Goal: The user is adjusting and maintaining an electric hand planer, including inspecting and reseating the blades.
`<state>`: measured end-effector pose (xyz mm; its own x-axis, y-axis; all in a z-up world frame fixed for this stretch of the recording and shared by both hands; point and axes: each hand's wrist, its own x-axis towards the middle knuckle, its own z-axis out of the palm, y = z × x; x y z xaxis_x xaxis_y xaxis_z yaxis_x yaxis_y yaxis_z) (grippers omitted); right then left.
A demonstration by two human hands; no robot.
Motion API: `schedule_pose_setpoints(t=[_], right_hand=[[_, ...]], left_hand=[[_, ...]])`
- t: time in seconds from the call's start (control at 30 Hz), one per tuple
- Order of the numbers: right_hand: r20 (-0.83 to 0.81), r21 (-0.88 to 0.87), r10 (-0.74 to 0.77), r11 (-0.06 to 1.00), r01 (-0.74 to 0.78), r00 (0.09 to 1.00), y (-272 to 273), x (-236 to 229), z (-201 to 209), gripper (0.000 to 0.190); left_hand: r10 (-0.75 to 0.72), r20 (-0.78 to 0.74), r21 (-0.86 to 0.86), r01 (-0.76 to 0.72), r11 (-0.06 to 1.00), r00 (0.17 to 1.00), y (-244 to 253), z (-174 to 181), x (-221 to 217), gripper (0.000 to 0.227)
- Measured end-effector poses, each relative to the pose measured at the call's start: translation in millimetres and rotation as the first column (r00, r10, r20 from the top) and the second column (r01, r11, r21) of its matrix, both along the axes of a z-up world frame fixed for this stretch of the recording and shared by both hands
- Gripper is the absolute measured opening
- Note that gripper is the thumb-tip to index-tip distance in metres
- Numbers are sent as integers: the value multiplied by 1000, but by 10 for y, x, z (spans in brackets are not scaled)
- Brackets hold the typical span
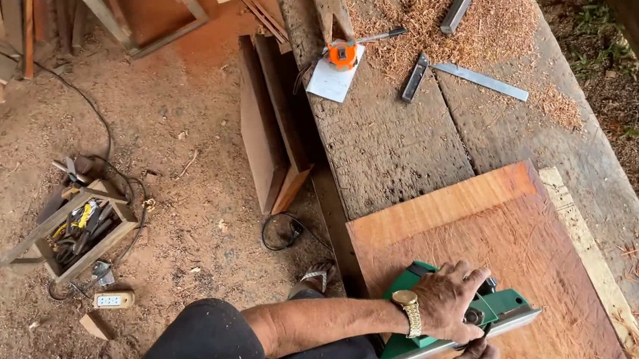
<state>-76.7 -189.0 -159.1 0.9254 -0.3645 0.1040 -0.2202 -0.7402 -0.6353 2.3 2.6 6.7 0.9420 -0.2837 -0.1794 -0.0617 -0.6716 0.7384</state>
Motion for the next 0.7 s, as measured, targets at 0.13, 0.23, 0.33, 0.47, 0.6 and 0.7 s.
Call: schedule_pose_setpoints(t=[0.13, 0.23, 0.33, 0.47, 0.6, 0.7], right_hand=[[165, 117, 171, 975, -191, 971, 91, -52, 479, 30], [219, 289, 180, 927, -239, 959, 118, -47, 557, 33], [-149, 470, -74, 872, 136, 986, 62, -27, 289, 39], [-68, 164, 20, 986, -9, 997, 90, -38, 247, 42], [128, 319, 146, 931, -180, 981, 214, -80, 729, 36], [-109, 499, -43, 862, 92, 993, 126, -87, 492, 34]], left_hand=[[-12, 23, -11, 12, 1000, 1000, -3, -15, 5, 108], [-10, 8, -9, 10, 1000, 1000, -4, 14, -9, 108], [-16, -6, -1, 16, 1000, 1000, -22, -34, -25, 106], [-5, 43, -5, 5, 1000, 999, -17, -92, -21, 107], [-24, 34, 0, 24, 1000, 999, -9, -65, -4, 107], [-17, 31, -18, 17, 1000, 999, -26, -84, -13, 106]])
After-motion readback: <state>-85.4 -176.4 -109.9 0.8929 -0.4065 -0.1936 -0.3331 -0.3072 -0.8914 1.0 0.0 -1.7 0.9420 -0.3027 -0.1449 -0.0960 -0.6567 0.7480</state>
